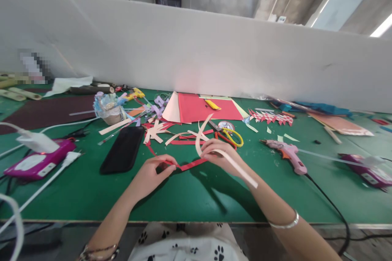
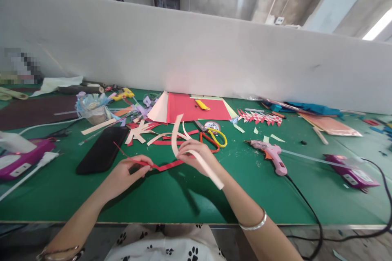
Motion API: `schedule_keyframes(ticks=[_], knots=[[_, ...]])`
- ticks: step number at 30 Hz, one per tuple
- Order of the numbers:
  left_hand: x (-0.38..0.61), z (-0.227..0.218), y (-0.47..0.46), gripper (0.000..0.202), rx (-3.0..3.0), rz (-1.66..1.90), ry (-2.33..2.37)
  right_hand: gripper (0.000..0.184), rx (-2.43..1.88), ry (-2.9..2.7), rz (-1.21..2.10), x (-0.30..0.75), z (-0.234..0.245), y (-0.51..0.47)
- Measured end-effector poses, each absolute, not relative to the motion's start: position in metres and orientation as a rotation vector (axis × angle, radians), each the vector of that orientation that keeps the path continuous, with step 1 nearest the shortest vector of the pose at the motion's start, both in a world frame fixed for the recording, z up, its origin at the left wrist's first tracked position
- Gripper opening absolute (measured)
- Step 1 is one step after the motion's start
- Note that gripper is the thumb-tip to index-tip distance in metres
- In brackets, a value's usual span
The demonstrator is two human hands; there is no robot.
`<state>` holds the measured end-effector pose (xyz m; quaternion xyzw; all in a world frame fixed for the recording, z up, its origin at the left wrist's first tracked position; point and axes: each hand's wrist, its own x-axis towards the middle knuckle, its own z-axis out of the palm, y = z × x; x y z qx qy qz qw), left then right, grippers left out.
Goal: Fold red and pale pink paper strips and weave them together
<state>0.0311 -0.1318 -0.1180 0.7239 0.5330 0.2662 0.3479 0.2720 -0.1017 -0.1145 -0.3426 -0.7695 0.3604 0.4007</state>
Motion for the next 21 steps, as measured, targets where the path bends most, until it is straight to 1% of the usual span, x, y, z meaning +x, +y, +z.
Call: schedule_keyframes(ticks=[2, 5, 10, 13, 16, 19, 21], knots=[[0.032, -0.118, -0.132, 0.025, 1.868, 0.684, 1.380, 0.014, -0.904, -2.031, 0.940, 0.272, -0.120, -0.103], [0.031, -0.119, -0.132, 0.025, 1.861, 0.681, 1.372, 0.016, -0.990, -2.116, 0.897, 0.273, -0.124, -0.100], [0.030, -0.119, -0.133, 0.025, 1.874, 0.667, 1.366, 0.021, -1.058, -2.107, 0.947, 0.275, -0.118, -0.100], [0.032, -0.117, -0.132, 0.025, 1.905, 0.667, 1.348, 0.020, -1.049, -2.087, 0.952, 0.274, -0.114, -0.102], [0.035, -0.114, -0.130, 0.024, 1.948, 0.641, 1.317, 0.017, -0.994, -1.954, 1.062, 0.273, -0.111, -0.102], [0.036, -0.106, -0.125, 0.025, 1.997, 0.612, 1.275, 0.010, -0.935, -1.747, 1.270, 0.273, -0.103, -0.101], [0.036, -0.097, -0.121, 0.027, 2.057, 0.608, 1.246, 0.009, -0.903, -1.653, 1.389, 0.274, -0.096, -0.100]])
